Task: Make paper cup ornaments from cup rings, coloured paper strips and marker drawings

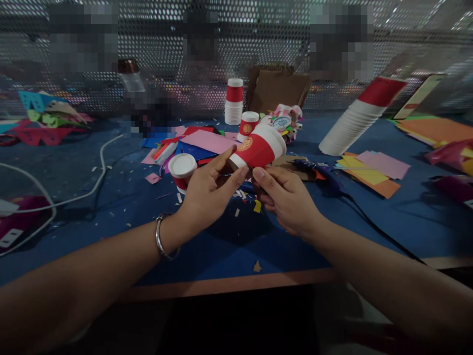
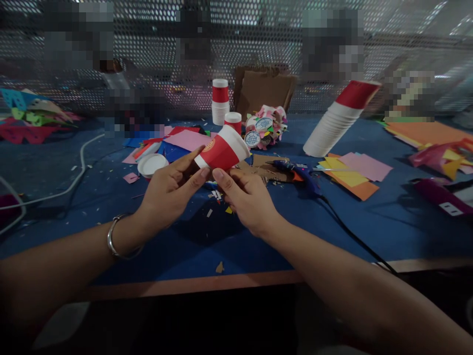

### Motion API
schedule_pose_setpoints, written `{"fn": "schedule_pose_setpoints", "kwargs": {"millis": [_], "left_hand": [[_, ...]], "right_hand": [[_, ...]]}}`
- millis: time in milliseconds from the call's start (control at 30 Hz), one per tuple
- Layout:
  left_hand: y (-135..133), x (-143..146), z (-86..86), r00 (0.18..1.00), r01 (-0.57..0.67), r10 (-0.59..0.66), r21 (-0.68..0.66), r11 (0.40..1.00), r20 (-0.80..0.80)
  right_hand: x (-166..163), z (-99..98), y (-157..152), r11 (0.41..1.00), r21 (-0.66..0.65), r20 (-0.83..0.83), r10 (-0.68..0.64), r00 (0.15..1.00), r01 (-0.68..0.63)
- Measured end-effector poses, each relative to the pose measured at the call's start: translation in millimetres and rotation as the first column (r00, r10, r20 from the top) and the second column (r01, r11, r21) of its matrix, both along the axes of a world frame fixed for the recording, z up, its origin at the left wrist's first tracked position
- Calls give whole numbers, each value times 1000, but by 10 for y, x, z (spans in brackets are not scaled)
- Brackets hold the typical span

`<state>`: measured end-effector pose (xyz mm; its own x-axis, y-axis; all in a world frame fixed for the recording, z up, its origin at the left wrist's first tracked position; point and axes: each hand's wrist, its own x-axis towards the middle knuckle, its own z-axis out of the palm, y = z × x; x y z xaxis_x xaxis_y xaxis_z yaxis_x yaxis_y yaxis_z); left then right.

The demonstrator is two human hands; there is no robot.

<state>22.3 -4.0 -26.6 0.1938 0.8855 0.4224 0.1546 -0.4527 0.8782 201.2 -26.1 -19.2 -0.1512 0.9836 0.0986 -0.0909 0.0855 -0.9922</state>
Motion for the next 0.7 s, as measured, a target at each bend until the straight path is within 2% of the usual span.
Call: {"fn": "schedule_pose_setpoints", "kwargs": {"millis": [167,367,567,700], "left_hand": [[-46,-1,-3,1000,-10,11,48,999,-21],[-76,2,3,993,-72,84,144,987,-80],[-58,8,-2,989,-88,105,153,984,-103],[-65,13,-14,989,-107,120,142,984,-90]], "right_hand": [[-5,0,0,999,-37,-22,12,1000,-13],[-2,1,-10,1000,11,13,4,1000,-5],[7,-21,0,1000,9,31,-18,999,18],[-9,2,2,999,-35,-34,14,999,-15]]}}
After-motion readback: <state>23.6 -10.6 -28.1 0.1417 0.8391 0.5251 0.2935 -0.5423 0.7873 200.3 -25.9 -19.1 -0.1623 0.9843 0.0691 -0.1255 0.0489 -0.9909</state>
